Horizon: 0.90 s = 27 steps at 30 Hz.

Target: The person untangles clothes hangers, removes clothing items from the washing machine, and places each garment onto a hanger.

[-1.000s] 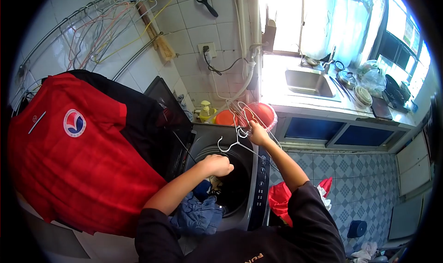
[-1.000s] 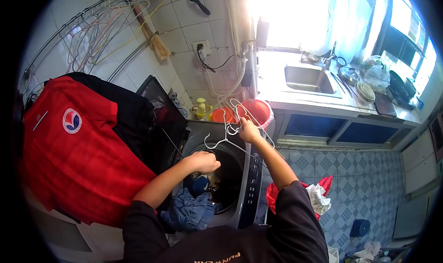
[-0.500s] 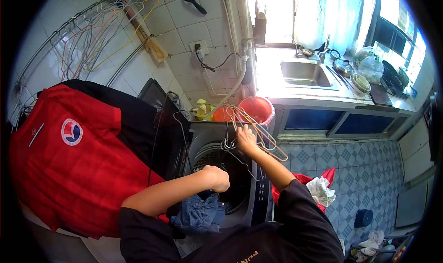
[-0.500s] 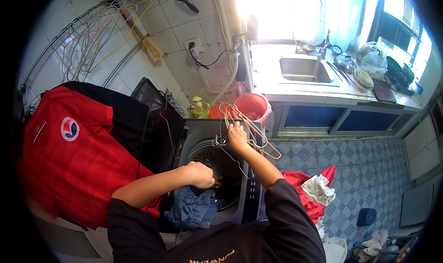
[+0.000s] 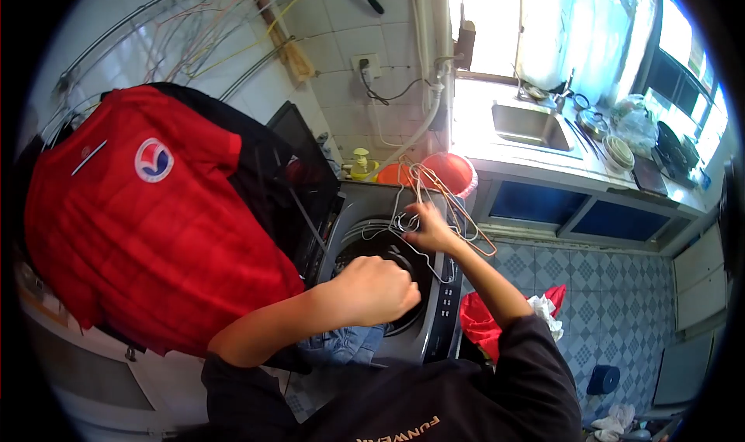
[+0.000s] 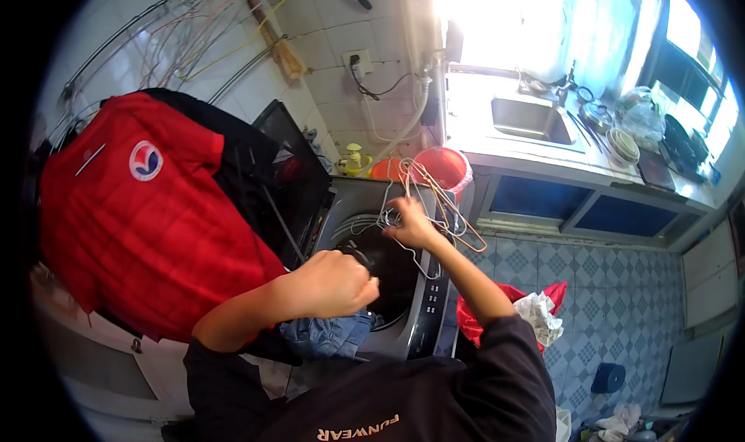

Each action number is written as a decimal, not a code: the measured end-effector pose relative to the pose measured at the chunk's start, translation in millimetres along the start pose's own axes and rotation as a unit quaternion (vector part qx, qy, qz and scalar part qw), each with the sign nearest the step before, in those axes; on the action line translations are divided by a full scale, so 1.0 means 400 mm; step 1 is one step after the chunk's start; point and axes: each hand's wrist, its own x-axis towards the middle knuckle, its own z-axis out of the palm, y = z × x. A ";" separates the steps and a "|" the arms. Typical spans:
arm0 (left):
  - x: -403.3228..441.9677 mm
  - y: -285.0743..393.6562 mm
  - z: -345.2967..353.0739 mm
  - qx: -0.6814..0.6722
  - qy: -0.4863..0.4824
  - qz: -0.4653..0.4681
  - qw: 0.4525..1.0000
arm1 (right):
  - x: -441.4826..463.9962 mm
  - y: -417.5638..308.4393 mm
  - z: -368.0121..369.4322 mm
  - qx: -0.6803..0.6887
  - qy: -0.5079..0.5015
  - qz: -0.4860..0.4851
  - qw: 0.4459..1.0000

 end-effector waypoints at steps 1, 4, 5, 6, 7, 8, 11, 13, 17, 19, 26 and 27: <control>0.002 0.011 0.001 -0.004 0.047 0.019 0.999 | -0.030 -0.091 -0.036 0.270 -0.135 -0.012 0.953; 0.019 0.012 0.014 -0.044 0.137 0.055 0.988 | -0.166 -0.315 -0.171 0.451 -0.349 -0.098 0.816; 0.028 0.016 0.006 -0.045 0.135 0.037 0.989 | -0.197 -0.338 -0.161 0.440 -0.304 -0.089 0.841; 0.033 0.027 0.006 -0.045 0.132 0.022 0.990 | -0.225 -0.357 -0.143 0.427 -0.255 -0.081 0.864; 0.033 0.035 0.022 -0.048 0.131 0.019 0.990 | -0.240 -0.374 -0.134 0.463 -0.209 -0.021 0.861; 0.038 0.038 0.036 -0.078 0.144 0.033 0.986 | -0.242 -0.377 -0.111 0.506 -0.156 0.015 0.849; 0.054 0.049 0.075 -0.105 0.184 0.062 0.975 | -0.263 -0.358 -0.008 0.638 0.003 0.044 0.769; 0.045 0.046 0.104 -0.093 0.201 0.067 0.973 | -0.277 -0.339 0.041 0.668 0.071 0.060 0.739; -0.053 0.003 0.198 -0.093 0.109 0.067 0.987 | -0.289 -0.294 0.035 0.610 0.104 0.190 0.762; -0.067 -0.065 0.195 -0.159 -0.040 -0.001 0.986 | -0.320 -0.283 0.002 0.609 0.112 0.237 0.749; 0.119 -0.333 0.702 -0.091 -0.204 -0.408 0.885 | -0.418 -0.307 -0.002 0.570 0.126 0.270 0.766; 0.135 -0.326 0.727 -0.061 -0.240 -0.439 0.864 | -0.426 -0.310 0.002 0.572 0.115 0.270 0.766</control>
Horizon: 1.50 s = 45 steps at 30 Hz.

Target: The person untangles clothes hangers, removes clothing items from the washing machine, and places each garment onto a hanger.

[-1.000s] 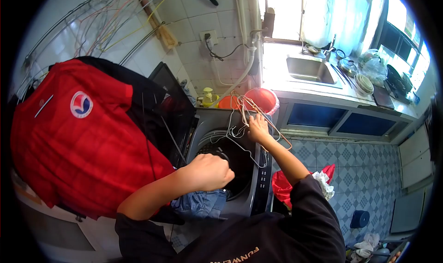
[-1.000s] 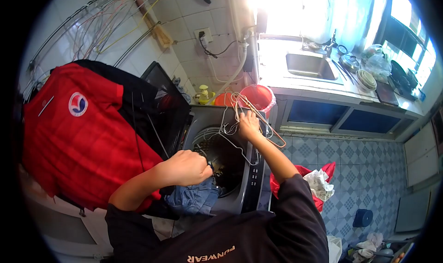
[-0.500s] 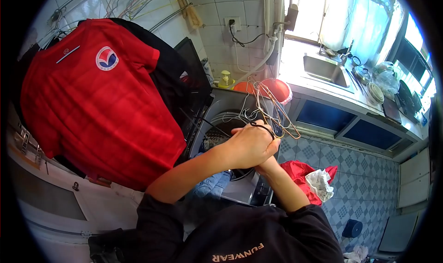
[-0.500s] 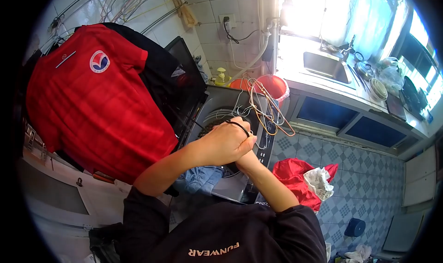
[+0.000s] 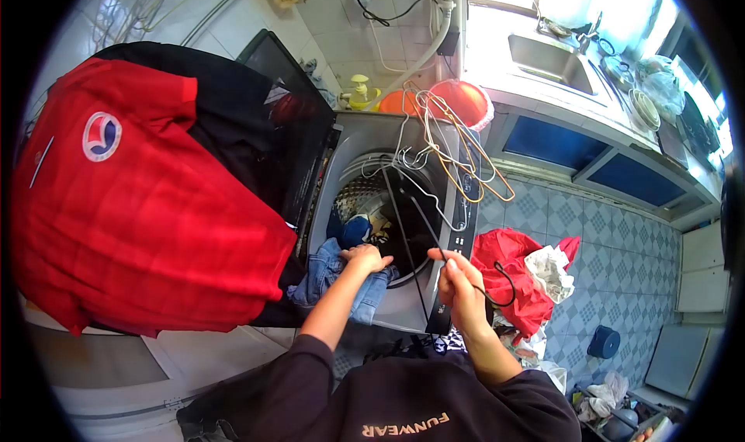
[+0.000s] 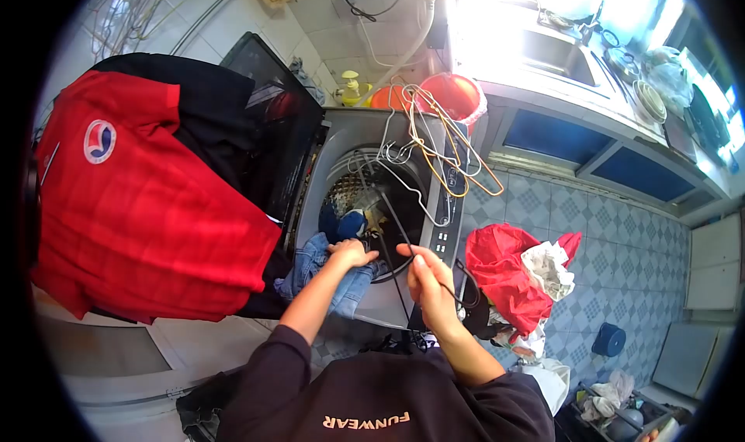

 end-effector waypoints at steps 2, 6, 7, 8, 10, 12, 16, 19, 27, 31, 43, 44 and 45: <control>0.050 -0.010 0.047 0.012 0.002 0.005 1.000 | -0.010 0.001 -0.001 -0.004 -0.012 0.020 1.000; 0.049 -0.078 0.054 -0.252 0.186 0.071 0.947 | -0.021 -0.008 -0.018 -0.030 0.006 0.035 0.999; 0.036 -0.110 0.034 -0.347 0.224 0.174 0.894 | -0.026 -0.014 -0.024 -0.051 0.005 0.025 0.998; 0.011 -0.146 0.025 -0.445 0.231 0.226 0.835 | -0.031 -0.012 -0.030 -0.068 0.021 0.033 0.997; -0.240 -0.176 -0.083 -0.550 0.238 0.268 0.754 | -0.052 -0.009 -0.031 -0.075 0.024 0.026 0.997; -0.403 -0.260 -0.097 -0.686 0.184 0.292 0.641 | -0.078 -0.009 -0.017 -0.061 0.016 0.010 0.998; -0.693 -0.402 -0.007 -0.715 0.314 0.374 0.500 | -0.159 0.007 0.050 -0.117 -0.011 -0.056 0.991; -0.881 -0.467 0.045 -0.675 0.354 0.508 0.401 | -0.250 0.013 0.139 -0.129 -0.053 -0.111 0.984; -1.104 -0.536 0.292 -0.602 0.363 0.531 0.474 | -0.605 0.147 0.412 -0.182 -0.196 -0.199 0.943; -1.127 -0.592 0.377 -0.669 0.268 0.597 0.353 | -0.638 0.235 0.404 -0.229 -0.126 -0.166 0.951; -1.216 -0.679 0.393 -0.569 0.131 0.800 0.136 | -0.877 0.396 0.481 -0.313 -0.404 -0.146 0.847; -1.219 -0.683 0.392 -0.553 0.143 0.807 0.151 | -0.877 0.429 0.474 -0.265 -0.397 -0.227 0.849; -1.224 -0.686 0.393 -0.538 0.155 0.812 0.165 | -0.889 0.416 0.471 -0.266 -0.395 -0.228 0.849</control>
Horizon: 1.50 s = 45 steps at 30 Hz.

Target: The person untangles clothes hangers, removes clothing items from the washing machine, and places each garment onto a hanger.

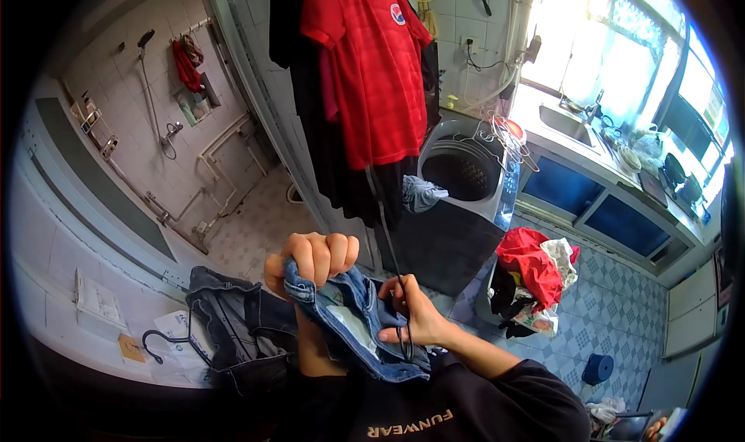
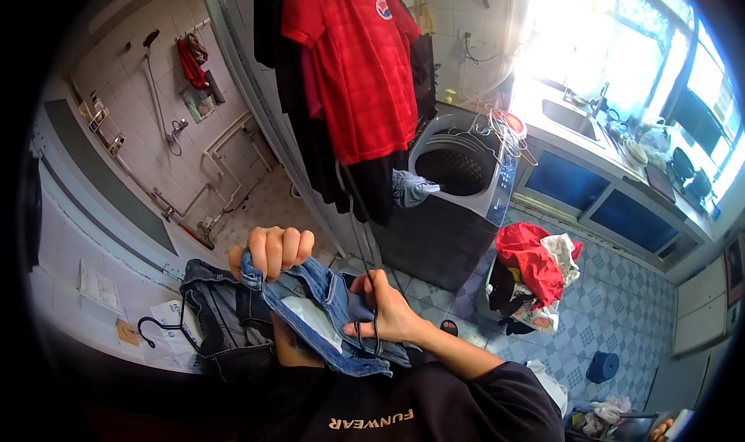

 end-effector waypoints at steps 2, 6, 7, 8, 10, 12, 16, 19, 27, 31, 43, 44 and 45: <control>-0.003 0.006 0.012 0.018 0.009 0.002 1.000 | -0.020 -0.067 -0.007 -0.065 0.000 0.034 0.997; -0.003 0.006 0.022 0.029 0.001 0.012 1.000 | -0.022 -0.030 0.003 -0.217 0.007 0.006 0.976; -0.006 0.010 0.027 0.016 -0.006 0.009 1.000 | -0.010 -0.024 -0.006 -0.186 0.045 0.046 0.981; -0.006 0.016 0.030 0.005 -0.014 0.006 1.000 | 0.001 0.000 -0.034 -0.106 0.077 0.062 0.989; -0.006 0.037 0.017 0.007 -0.038 0.011 0.999 | 0.061 -0.064 -0.100 0.028 0.141 -0.007 0.990; -0.011 0.064 0.012 0.156 0.016 -0.055 0.986 | 0.108 -0.151 -0.152 -0.007 0.184 -0.002 0.983; -0.058 0.069 0.010 0.302 0.159 -0.197 0.919 | 0.175 -0.287 -0.195 0.013 0.197 -0.014 0.980; -0.081 0.007 0.069 0.492 0.105 -0.245 0.829 | 0.195 -0.363 -0.158 -0.036 0.204 0.054 0.977; -0.229 -0.085 0.049 0.691 0.334 -0.260 0.586 | 0.178 -0.393 -0.241 0.002 0.234 0.004 0.972; -0.113 0.021 -0.021 0.534 0.365 -0.182 0.741 | 0.145 -0.355 -0.385 -0.162 0.176 -0.040 0.970; 0.270 0.005 -0.049 0.164 0.437 -0.359 0.808 | 0.079 -0.168 -0.553 -0.152 0.148 0.127 0.969; 0.274 -0.001 -0.053 0.168 0.438 -0.357 0.808 | 0.081 -0.181 -0.550 -0.149 0.146 0.123 0.970; 0.277 -0.007 -0.055 0.182 0.456 -0.356 0.795 | 0.084 -0.194 -0.548 -0.045 0.188 0.149 0.970</control>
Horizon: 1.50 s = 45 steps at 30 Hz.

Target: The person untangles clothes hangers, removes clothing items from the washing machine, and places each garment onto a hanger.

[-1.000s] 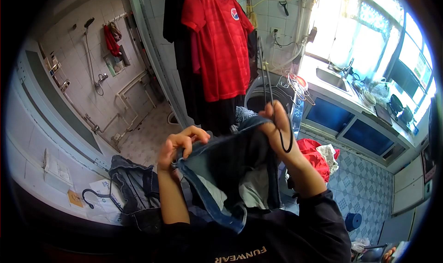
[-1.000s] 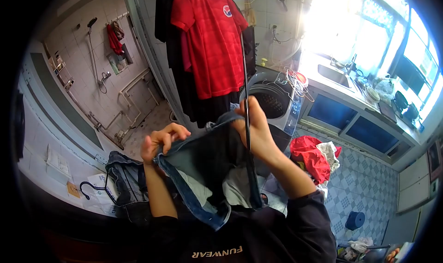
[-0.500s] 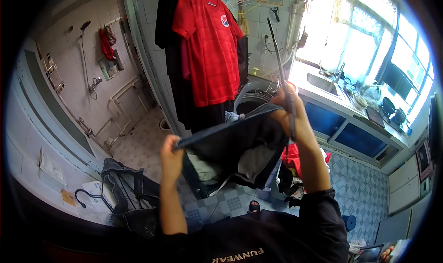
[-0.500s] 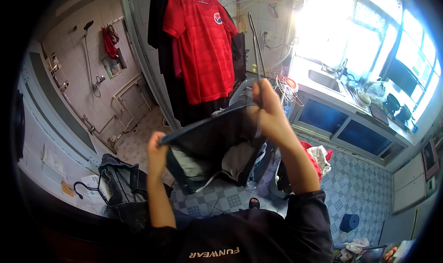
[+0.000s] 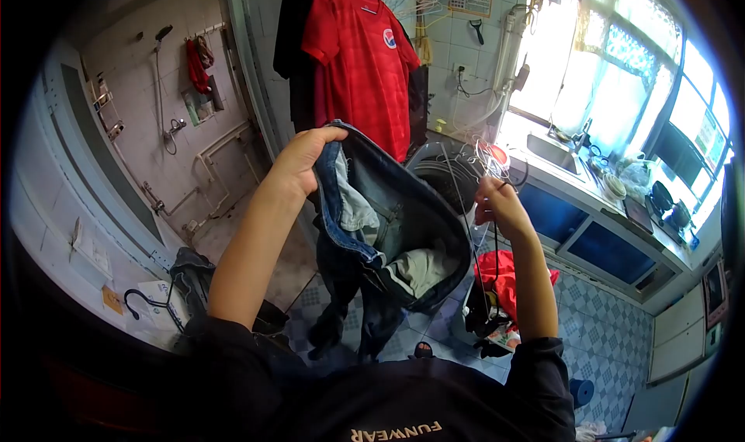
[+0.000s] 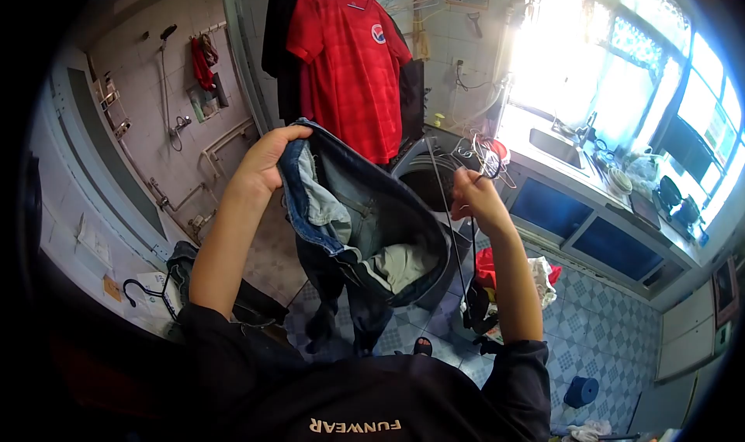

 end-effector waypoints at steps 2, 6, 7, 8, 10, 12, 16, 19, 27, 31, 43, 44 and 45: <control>-0.002 -0.005 0.004 0.019 0.042 -0.007 0.999 | 0.010 0.008 -0.016 0.120 0.013 0.026 0.992; -0.021 -0.014 0.009 -0.018 0.076 0.029 0.997 | -0.032 -0.057 -0.006 0.275 0.016 -0.050 0.960; -0.013 -0.014 0.004 -0.019 0.081 0.033 0.996 | -0.045 -0.073 0.001 0.307 0.029 -0.093 0.947; -0.005 -0.013 -0.007 -0.016 0.103 0.029 0.994 | -0.063 -0.092 0.016 0.371 -0.001 -0.140 0.918; -0.018 -0.005 -0.017 -0.011 0.128 0.027 0.991 | -0.115 -0.153 0.082 0.439 -0.026 -0.187 0.878; -0.048 0.010 -0.023 -0.001 0.109 0.032 0.994 | -0.145 -0.178 0.151 0.511 -0.066 -0.259 0.817; -0.124 0.052 -0.023 0.015 0.066 0.020 0.998 | -0.099 -0.109 0.276 0.501 -0.156 -0.336 0.782; -0.222 0.100 -0.004 0.049 0.025 0.032 0.998 | -0.062 -0.054 0.338 0.430 -0.194 -0.334 0.816; -0.331 0.183 -0.148 0.232 0.079 0.159 0.957 | -0.096 -0.273 0.213 -0.010 -0.209 -0.194 0.959; -0.279 0.154 -0.248 0.232 0.100 0.168 0.953 | -0.099 -0.445 0.241 -0.216 -0.265 -0.285 0.896; -0.177 0.140 -0.240 0.228 0.029 0.171 0.958 | -0.111 -0.546 0.204 -0.421 -0.237 -0.205 0.851; -0.174 0.143 -0.239 0.221 0.014 0.168 0.961 | -0.114 -0.549 0.200 -0.415 -0.238 -0.217 0.851; -0.174 0.148 -0.237 0.214 -0.002 0.165 0.963 | -0.112 -0.549 0.204 -0.419 -0.240 -0.217 0.849</control>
